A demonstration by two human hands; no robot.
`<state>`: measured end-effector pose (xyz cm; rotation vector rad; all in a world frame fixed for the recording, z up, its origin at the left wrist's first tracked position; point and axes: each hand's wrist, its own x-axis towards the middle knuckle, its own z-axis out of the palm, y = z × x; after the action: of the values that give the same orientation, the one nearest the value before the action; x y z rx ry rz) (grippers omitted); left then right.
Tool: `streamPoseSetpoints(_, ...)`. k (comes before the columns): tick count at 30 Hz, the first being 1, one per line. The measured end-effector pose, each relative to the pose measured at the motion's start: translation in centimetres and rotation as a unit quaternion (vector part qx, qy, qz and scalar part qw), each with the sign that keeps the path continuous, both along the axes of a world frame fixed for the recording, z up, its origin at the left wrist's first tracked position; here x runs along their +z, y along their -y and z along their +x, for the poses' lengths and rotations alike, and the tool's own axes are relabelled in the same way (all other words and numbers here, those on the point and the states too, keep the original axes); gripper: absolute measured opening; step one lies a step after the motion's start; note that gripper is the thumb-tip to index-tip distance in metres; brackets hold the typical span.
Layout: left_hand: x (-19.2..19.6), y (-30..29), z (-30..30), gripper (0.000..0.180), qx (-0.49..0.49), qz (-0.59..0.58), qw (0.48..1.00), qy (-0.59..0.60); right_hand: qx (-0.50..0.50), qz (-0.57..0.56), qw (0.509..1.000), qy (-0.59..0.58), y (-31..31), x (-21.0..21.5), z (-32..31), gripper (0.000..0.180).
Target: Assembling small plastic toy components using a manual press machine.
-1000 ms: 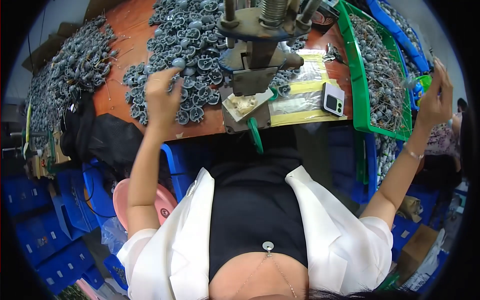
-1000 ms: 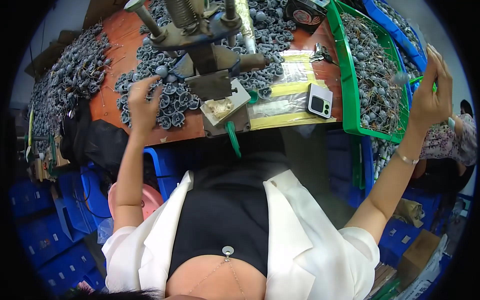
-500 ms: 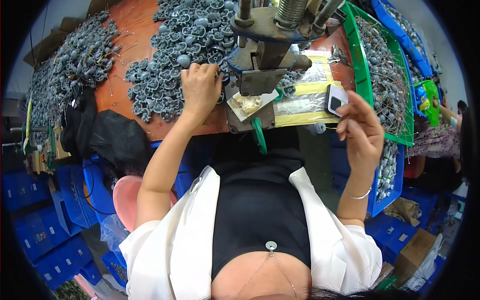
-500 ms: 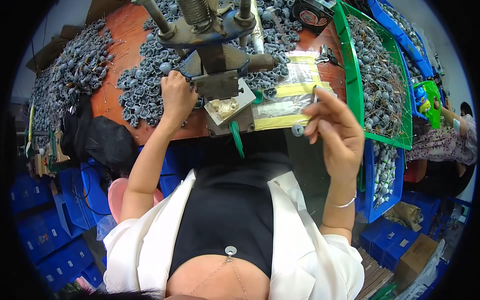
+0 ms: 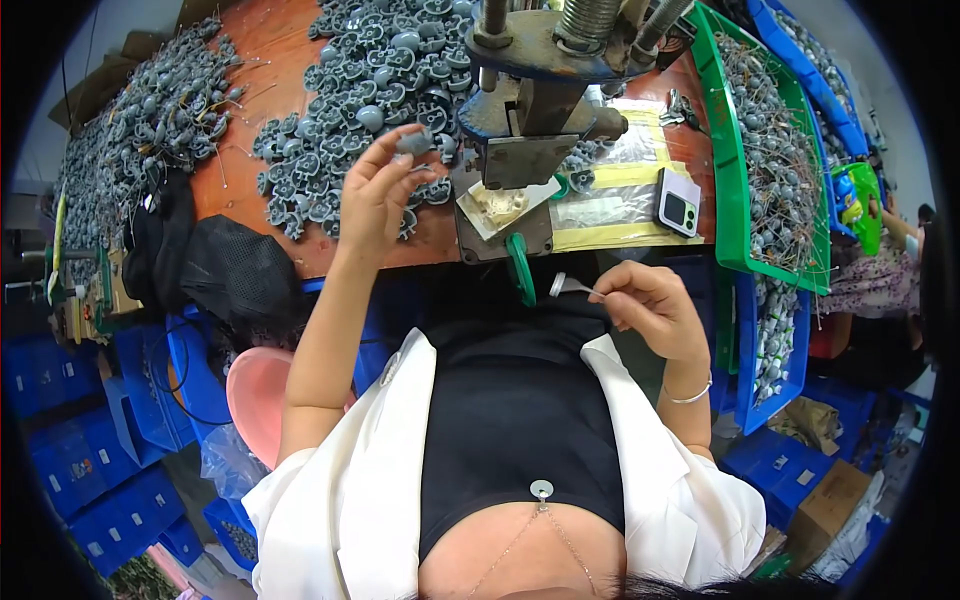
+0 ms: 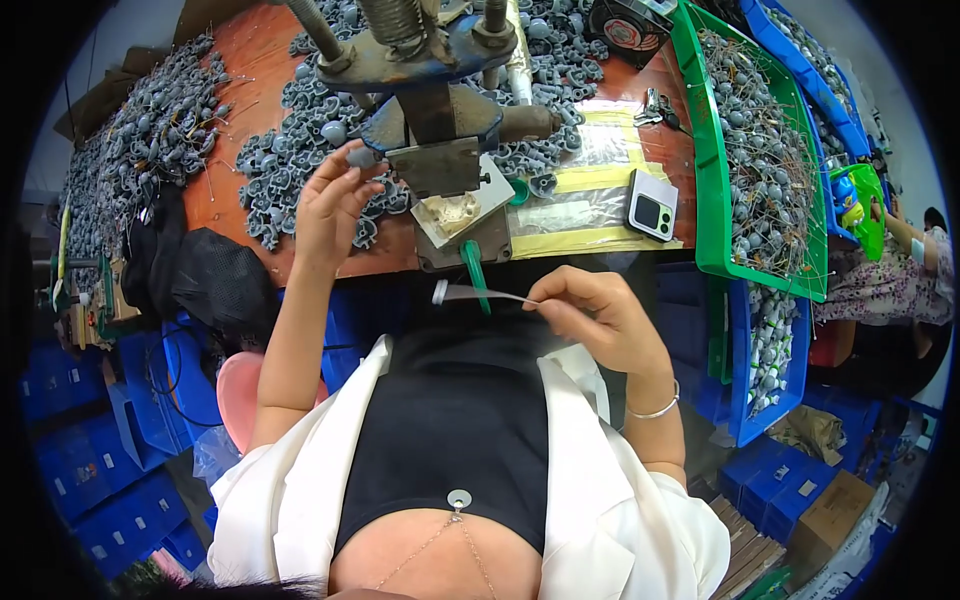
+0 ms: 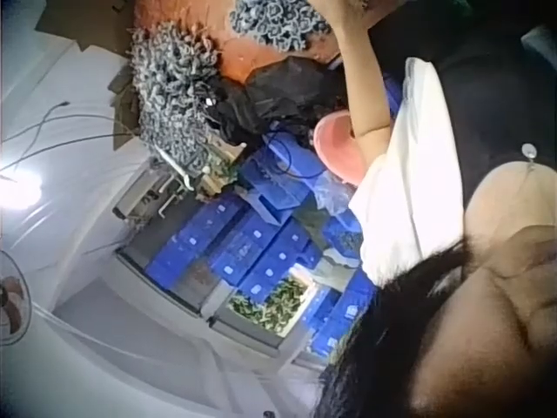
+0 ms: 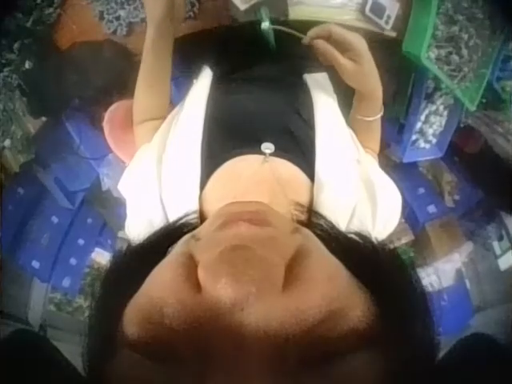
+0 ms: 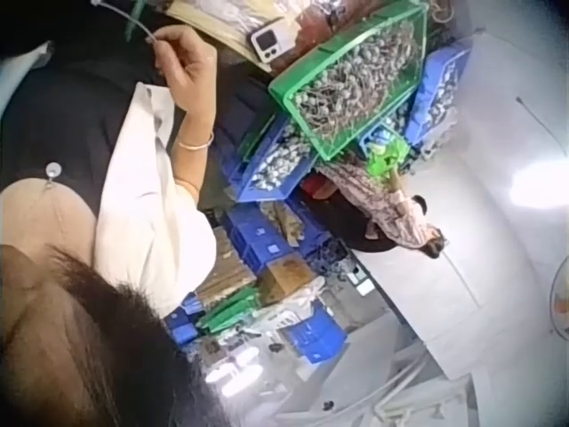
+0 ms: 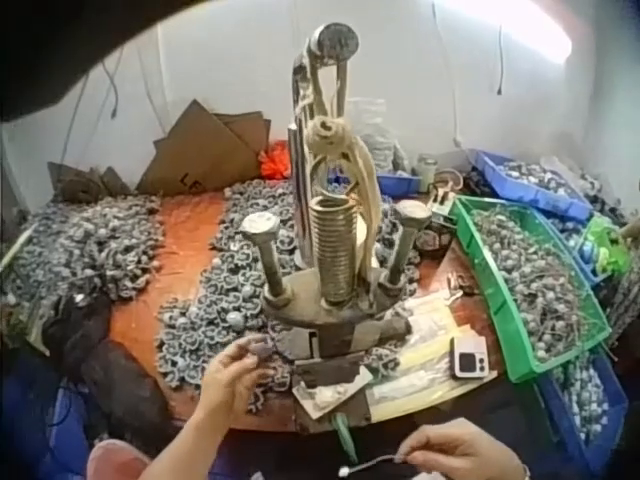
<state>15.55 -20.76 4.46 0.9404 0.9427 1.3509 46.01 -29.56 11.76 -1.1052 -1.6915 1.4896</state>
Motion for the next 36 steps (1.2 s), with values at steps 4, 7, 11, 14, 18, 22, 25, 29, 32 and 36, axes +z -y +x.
streamPoseSetpoints(4,-1.9,1.6,2.3,0.027,0.049,0.018,0.999,0.011,0.041,0.003,0.999,-0.002,-0.1,-1.0,-1.1,0.011)
streamPoseSetpoints(7,-2.8,2.1,3.4,0.031,0.115,0.122,0.956,-0.241,0.021,0.024,0.999,0.021,-0.1,-0.9,-1.5,0.013)
streamPoseSetpoints(11,-2.6,3.3,4.8,0.037,0.07,0.115,0.944,-0.303,-0.013,0.069,0.997,0.036,0.1,-1.5,-1.5,0.017)
streamPoseSetpoints(14,-2.6,2.4,5.3,0.033,-0.001,0.199,0.921,-0.336,-0.011,0.063,0.997,0.043,0.2,-2.0,-1.4,0.014)
streamPoseSetpoints(18,-1.4,2.1,6.1,0.03,-0.074,0.175,0.906,-0.378,-0.031,0.06,0.997,0.034,0.1,-1.8,-2.5,0.009)
streamPoseSetpoints(22,-2.0,1.7,5.0,0.035,-0.134,0.12,0.929,-0.324,-0.022,0.013,1.0,0.009,0.0,-1.3,-3.0,0.007)
streamPoseSetpoints(25,-1.8,0.6,3.1,0.034,0.039,0.245,0.867,-0.432,-0.037,0.034,0.999,-0.022,-0.3,-2.0,-2.7,0.006)
streamPoseSetpoints(29,-1.3,-2.1,0.2,0.017,0.166,0.271,0.713,-0.624,-0.026,0.041,0.999,-0.008,-0.5,-2.7,-2.4,0.008)
streamPoseSetpoints(32,-1.8,-3.6,-0.5,0.012,0.112,0.26,0.612,-0.738,-0.025,0.044,0.999,-0.001,-0.6,-2.6,-3.1,0.012)
streamPoseSetpoints(36,-1.1,-4.4,-0.4,0.02,0.046,0.185,0.593,-0.782,-0.034,0.062,0.997,0.007,-0.7,-2.6,-3.2,0.007)
